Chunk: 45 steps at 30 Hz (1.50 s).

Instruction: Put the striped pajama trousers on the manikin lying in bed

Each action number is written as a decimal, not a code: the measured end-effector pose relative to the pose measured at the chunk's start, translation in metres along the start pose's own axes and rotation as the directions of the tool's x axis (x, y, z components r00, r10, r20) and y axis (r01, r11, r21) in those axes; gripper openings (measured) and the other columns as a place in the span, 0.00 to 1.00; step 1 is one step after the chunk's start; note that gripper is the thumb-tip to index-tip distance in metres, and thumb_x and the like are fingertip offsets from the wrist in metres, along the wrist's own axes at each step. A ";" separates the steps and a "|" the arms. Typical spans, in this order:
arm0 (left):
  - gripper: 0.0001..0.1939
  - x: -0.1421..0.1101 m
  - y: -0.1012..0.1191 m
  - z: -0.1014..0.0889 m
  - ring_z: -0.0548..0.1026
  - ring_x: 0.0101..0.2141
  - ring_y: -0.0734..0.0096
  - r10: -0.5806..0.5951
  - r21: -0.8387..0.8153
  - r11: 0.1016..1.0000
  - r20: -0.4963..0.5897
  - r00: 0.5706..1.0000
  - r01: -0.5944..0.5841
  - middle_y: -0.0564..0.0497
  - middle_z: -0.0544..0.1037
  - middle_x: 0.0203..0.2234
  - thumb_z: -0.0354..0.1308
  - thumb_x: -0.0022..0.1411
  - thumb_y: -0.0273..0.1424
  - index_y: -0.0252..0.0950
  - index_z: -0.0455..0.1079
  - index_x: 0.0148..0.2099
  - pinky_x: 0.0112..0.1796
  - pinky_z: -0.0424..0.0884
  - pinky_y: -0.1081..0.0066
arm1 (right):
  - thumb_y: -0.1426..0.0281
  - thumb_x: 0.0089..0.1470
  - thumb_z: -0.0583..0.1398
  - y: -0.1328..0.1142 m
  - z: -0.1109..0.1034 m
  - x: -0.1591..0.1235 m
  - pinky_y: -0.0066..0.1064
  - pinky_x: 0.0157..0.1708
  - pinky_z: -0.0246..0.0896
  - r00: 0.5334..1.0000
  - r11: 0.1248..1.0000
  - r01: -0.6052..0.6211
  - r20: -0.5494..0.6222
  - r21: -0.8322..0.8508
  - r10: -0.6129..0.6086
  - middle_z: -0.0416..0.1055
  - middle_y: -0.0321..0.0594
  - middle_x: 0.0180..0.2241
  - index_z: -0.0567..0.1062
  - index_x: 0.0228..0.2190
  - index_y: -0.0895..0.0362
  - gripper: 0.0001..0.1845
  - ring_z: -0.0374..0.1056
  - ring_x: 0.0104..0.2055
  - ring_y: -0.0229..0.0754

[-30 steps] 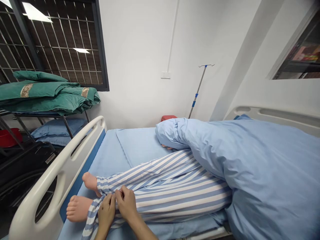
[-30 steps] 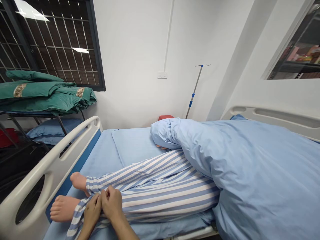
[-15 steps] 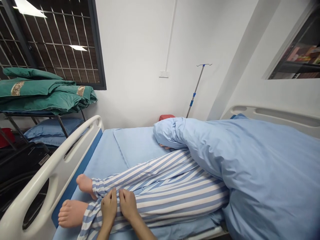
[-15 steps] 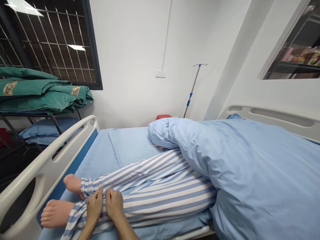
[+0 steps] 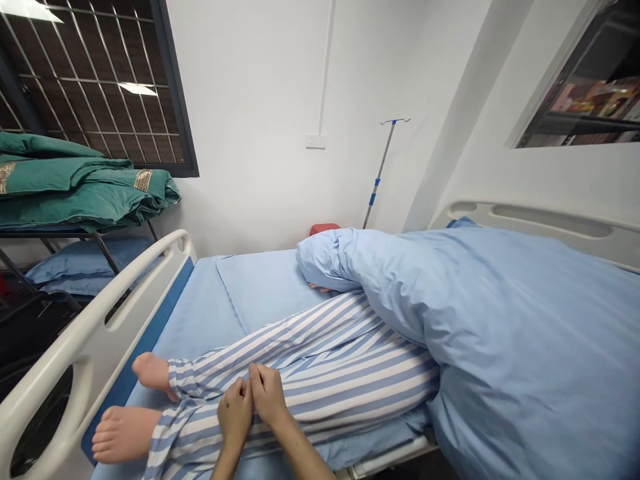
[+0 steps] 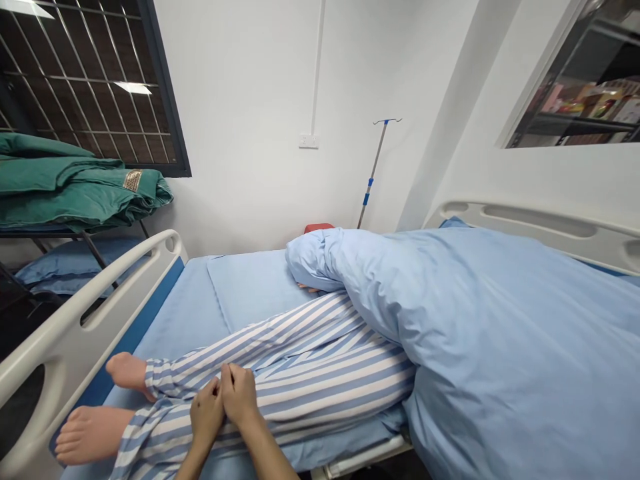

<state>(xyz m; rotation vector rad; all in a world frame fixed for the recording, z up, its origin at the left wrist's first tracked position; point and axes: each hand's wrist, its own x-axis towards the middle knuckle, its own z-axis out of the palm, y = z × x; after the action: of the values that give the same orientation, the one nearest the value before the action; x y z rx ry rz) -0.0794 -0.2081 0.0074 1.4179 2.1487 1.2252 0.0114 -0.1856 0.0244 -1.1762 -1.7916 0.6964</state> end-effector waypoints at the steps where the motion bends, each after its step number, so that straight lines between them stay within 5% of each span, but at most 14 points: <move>1: 0.17 -0.002 0.003 0.004 0.58 0.19 0.76 -0.007 0.008 1.000 0.003 1.000 0.007 0.57 0.60 0.12 0.47 0.54 0.39 0.37 0.54 0.17 0.24 0.52 0.75 | 0.62 0.60 0.43 0.002 -0.004 0.000 0.26 0.23 0.42 1.000 1.000 -0.002 -0.007 -0.009 0.002 0.62 0.34 0.16 0.67 0.17 0.58 0.26 0.56 0.20 0.32; 6: 0.19 -0.007 0.020 0.017 0.59 0.20 0.75 -0.029 -0.212 0.977 0.011 1.000 0.031 0.57 0.60 0.13 0.45 0.56 0.42 0.38 0.54 0.18 0.24 0.56 0.75 | 0.63 0.60 0.43 0.016 -0.022 -0.003 0.26 0.23 0.41 1.000 0.999 -0.031 0.000 -0.026 0.031 0.61 0.34 0.16 0.65 0.17 0.58 0.25 0.55 0.20 0.33; 17: 0.19 -0.022 0.066 0.062 0.57 0.20 0.76 0.031 -0.202 0.979 0.099 0.995 -0.011 0.57 0.59 0.13 0.45 0.57 0.41 0.37 0.54 0.18 0.24 0.54 0.74 | 0.60 0.59 0.45 0.048 -0.065 0.001 0.25 0.22 0.45 0.975 0.979 -0.110 -0.173 0.172 0.140 0.58 0.32 0.16 0.63 0.17 0.57 0.24 0.53 0.20 0.33; 24: 0.19 -0.023 0.078 0.073 0.58 0.19 0.76 0.039 -0.226 0.974 0.067 0.997 -0.023 0.57 0.59 0.13 0.44 0.58 0.41 0.38 0.54 0.19 0.24 0.54 0.74 | 0.62 0.60 0.43 0.061 -0.083 -0.008 0.28 0.23 0.42 0.996 0.987 -0.065 -0.077 -0.148 0.054 0.66 0.37 0.18 0.67 0.20 0.57 0.23 0.59 0.22 0.35; 30: 0.19 -0.021 0.070 0.081 0.60 0.21 0.76 0.073 -0.190 0.981 0.140 0.988 -0.045 0.57 0.61 0.14 0.44 0.58 0.41 0.37 0.55 0.19 0.26 0.54 0.74 | 0.62 0.62 0.40 0.068 -0.099 -0.008 0.29 0.25 0.42 0.991 0.959 -0.096 -0.117 -0.267 0.067 0.67 0.38 0.18 0.67 0.21 0.57 0.26 0.61 0.22 0.35; 34: 0.20 -0.014 0.049 0.060 0.60 0.21 0.76 0.063 -0.187 0.982 0.155 0.986 -0.033 0.58 0.58 0.14 0.43 0.58 0.43 0.37 0.53 0.19 0.26 0.55 0.75 | 0.62 0.61 0.41 0.078 -0.096 -0.013 0.30 0.25 0.39 0.997 0.912 -0.075 -0.054 -0.403 0.058 0.69 0.39 0.19 0.69 0.22 0.56 0.25 0.63 0.23 0.37; 40: 0.21 0.004 -0.014 -0.021 0.60 0.20 0.75 0.006 -0.089 0.996 0.026 1.000 -0.004 0.57 0.57 0.13 0.44 0.56 0.45 0.38 0.53 0.19 0.24 0.56 0.75 | 0.62 0.61 0.42 0.076 -0.088 -0.010 0.31 0.25 0.38 0.993 0.901 -0.116 -0.064 -0.419 0.098 0.70 0.39 0.19 0.69 0.21 0.55 0.24 0.63 0.23 0.38; 45: 0.21 0.011 -0.055 -0.056 0.62 0.20 0.74 0.033 0.005 0.999 -0.054 0.998 -0.033 0.55 0.62 0.13 0.43 0.57 0.44 0.38 0.57 0.18 0.23 0.59 0.76 | 0.62 0.60 0.43 0.053 -0.048 -0.011 0.31 0.24 0.37 0.996 0.905 -0.079 -0.002 -0.418 0.086 0.70 0.39 0.19 0.69 0.21 0.55 0.24 0.63 0.23 0.38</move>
<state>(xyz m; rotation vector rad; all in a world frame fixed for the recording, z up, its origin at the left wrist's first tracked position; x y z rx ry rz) -0.1539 -0.2349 0.0000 1.4433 2.1726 1.2861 0.0786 -0.1750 0.0005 -1.5389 -1.9735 0.3742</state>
